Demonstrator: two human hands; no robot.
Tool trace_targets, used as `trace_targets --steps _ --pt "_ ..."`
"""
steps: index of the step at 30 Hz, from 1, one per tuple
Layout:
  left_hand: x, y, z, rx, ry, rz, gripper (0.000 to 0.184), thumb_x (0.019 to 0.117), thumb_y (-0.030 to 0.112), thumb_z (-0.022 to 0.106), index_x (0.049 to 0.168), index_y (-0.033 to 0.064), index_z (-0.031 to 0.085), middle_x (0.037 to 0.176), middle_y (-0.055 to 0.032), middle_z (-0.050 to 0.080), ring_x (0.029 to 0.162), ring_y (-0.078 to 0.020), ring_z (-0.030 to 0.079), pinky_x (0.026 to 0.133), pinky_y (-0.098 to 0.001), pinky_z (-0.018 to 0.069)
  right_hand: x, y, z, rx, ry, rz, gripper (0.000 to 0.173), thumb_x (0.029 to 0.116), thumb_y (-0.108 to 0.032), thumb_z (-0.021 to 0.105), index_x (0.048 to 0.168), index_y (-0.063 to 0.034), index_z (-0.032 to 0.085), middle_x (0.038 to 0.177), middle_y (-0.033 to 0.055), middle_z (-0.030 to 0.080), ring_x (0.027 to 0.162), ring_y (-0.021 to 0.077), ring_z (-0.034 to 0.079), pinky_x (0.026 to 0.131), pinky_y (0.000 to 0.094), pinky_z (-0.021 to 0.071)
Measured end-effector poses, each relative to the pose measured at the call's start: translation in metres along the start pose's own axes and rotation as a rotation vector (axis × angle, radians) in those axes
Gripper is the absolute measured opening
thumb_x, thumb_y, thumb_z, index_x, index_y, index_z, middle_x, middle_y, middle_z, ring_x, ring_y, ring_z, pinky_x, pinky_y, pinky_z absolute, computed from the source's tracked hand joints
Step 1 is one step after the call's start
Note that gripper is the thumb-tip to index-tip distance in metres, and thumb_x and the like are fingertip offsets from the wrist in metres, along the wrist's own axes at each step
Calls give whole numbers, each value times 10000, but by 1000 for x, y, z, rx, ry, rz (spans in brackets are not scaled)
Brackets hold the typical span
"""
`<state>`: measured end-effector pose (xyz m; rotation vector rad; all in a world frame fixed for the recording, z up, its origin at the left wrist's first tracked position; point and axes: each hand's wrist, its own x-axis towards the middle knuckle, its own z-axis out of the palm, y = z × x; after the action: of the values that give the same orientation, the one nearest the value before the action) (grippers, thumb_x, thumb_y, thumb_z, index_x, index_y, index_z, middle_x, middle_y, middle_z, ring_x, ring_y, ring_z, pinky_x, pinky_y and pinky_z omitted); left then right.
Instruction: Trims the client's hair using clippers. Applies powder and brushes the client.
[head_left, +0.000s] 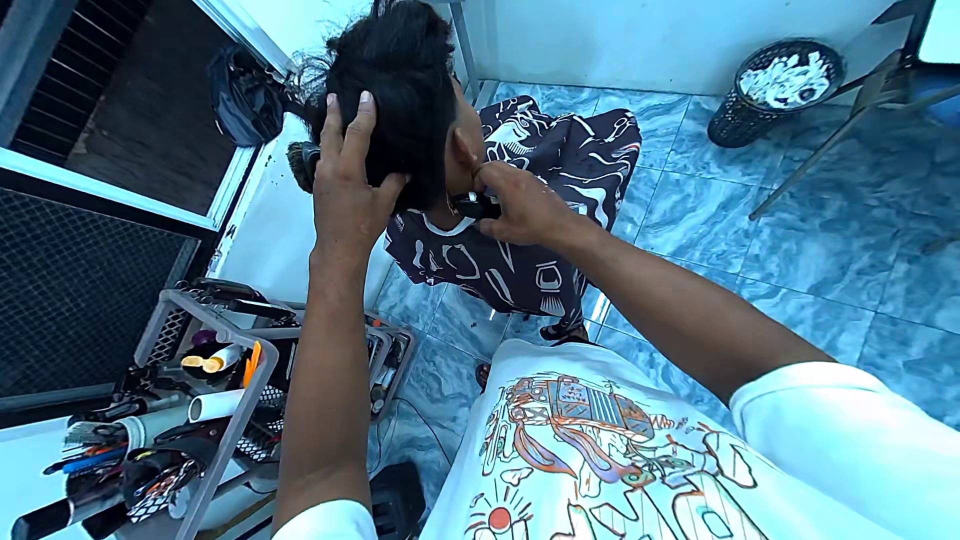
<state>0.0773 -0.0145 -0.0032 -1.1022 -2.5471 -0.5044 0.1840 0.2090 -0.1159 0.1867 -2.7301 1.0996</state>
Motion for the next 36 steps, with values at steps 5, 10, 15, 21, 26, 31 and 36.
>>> trace_targets --steps 5,10,15,21,26,31,36 --pt "0 -1 0 1 -7 -4 797 858 283 790 1568 153 454 1625 -248 355 1489 -371 400 1177 -467 408 1 -1 0 3 4 14 425 811 -224 768 1169 -48 621 1232 142 625 1079 295 652 877 508 561" --pt "0 -1 0 2 -8 -6 798 860 283 788 1571 154 449 1627 -247 352 1493 -362 396 1182 -455 403 1 -4 -2 11 8 32 436 820 -234 764 1183 -38 621 1193 149 636 1064 302 654 887 515 553" --pt "-1 -1 0 -8 -3 -9 794 858 278 791 1567 153 456 1625 -248 354 1494 -365 392 1190 -454 392 -1 -5 0 56 55 13 428 811 -236 771 1152 -29 617 1097 158 650 976 311 664 832 516 560" --pt "0 -1 0 -10 -2 -8 794 859 292 793 1567 161 458 1625 -246 356 1491 -362 399 1182 -461 402 -1 -2 1 35 14 10 416 802 -217 773 1143 -35 620 1181 157 627 1044 302 652 865 502 561" --pt "0 0 -1 2 -13 -5 788 866 281 786 1568 153 453 1626 -257 346 1474 -373 421 1160 -465 425 0 -4 -2 31 8 29 440 798 -240 789 1149 -34 621 1158 160 640 1034 319 659 857 534 556" --pt "-1 0 -1 1 -17 -11 795 861 284 791 1570 162 452 1630 -246 347 1480 -366 414 1165 -464 422 -1 -8 -5 101 86 12 430 805 -244 774 1147 -34 617 1037 152 667 929 297 673 802 508 565" --pt "-1 0 -1 -1 -10 -9 787 861 282 788 1566 160 459 1625 -247 355 1477 -367 419 1164 -463 422 -2 -8 -4 64 26 42 434 809 -239 765 1164 -44 610 1072 150 651 988 318 664 827 532 555"
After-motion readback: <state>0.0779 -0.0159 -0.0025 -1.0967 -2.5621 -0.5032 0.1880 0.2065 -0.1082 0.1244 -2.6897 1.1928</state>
